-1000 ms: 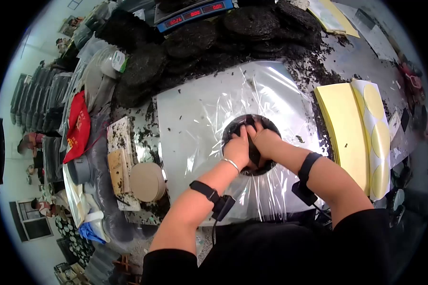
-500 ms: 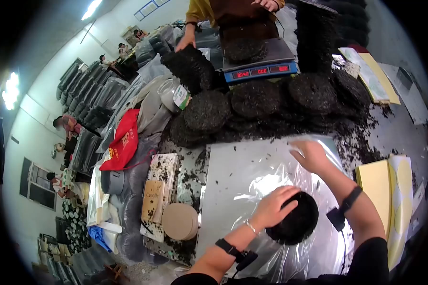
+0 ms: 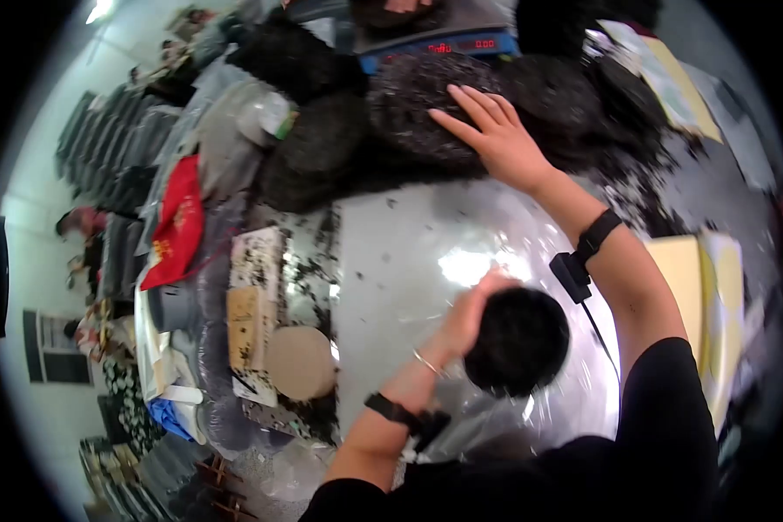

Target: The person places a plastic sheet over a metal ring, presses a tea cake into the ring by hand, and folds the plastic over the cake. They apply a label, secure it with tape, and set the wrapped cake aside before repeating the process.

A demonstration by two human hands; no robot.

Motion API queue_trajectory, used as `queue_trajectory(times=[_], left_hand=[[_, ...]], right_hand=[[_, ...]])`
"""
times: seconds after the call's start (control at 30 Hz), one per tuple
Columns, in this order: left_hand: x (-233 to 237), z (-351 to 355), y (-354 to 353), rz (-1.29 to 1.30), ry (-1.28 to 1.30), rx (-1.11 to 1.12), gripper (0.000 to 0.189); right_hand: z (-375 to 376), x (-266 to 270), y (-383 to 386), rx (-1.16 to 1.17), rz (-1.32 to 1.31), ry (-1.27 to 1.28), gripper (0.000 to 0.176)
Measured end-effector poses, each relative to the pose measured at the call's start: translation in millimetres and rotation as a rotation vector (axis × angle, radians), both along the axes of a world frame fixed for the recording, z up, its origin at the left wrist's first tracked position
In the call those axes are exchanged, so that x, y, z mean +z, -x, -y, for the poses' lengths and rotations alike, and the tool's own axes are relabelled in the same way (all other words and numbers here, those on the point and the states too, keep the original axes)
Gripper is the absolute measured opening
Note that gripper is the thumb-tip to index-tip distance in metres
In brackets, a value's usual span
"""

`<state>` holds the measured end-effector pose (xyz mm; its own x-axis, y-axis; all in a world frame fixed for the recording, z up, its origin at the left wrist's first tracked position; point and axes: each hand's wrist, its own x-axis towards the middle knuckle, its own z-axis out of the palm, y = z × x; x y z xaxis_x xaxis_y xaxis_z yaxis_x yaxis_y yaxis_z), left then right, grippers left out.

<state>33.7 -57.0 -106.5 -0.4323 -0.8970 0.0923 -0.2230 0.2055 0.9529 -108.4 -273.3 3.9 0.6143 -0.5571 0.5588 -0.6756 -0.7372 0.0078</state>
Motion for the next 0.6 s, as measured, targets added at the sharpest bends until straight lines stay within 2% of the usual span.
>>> queue_trajectory(times=[0.03,0.07,0.1,0.13,0.17,0.23,0.33,0.37,0.47,0.53,0.6], left_hand=[[18.0,-2.0,4.6,-0.624,-0.572,0.037,0.071],[51.6,-3.4,-6.0,-0.561,-0.488,0.109,0.084],[27.8,-3.8,-17.5,-0.68,-0.466,0.193,0.084],[33.0,-8.3,-25.7,-0.849,-0.447,0.389,0.085],[70.7,-20.7,-29.7,-0.965,-0.328,0.448,0.085],[97.9,-48.8,-49.4,-0.842,-0.168,0.51,0.084],[114.6,-74.8,-39.5,-0.557,-0.041,0.452,0.081],[121.4,-79.1,-27.4,-0.381,0.002,0.406,0.079],[129.9,-71.8,-1.6,0.07,0.371,0.115,0.067],[126.4,-65.9,20.0,0.576,0.601,0.034,0.058],[99.0,-62.1,39.2,0.792,0.615,-0.04,0.061]], right_hand=[[-37.8,16.8,16.0,0.054,0.033,0.001,0.089],[-78.7,26.2,32.7,0.054,0.009,-0.006,0.085],[-123.8,33.9,50.2,0.045,-0.019,-0.064,0.084],[-169.1,38.7,66.3,0.039,-0.041,-0.113,0.082],[-212.5,37.2,79.1,0.012,-0.056,-0.166,0.081],[-285.1,21.4,96.2,-0.04,-0.108,-0.293,0.079],[-322.7,1.8,101.3,-0.006,-0.168,-0.406,0.076],[-325.4,4.9,104.2,-0.005,-0.123,-0.434,0.073],[-331.9,21.1,105.2,0.005,-0.076,-0.442,0.07],[-334.8,-5.0,104.6,0.042,-0.092,-0.487,0.067],[-332.3,-6.3,109.4,0.071,-0.074,-0.581,0.064]])
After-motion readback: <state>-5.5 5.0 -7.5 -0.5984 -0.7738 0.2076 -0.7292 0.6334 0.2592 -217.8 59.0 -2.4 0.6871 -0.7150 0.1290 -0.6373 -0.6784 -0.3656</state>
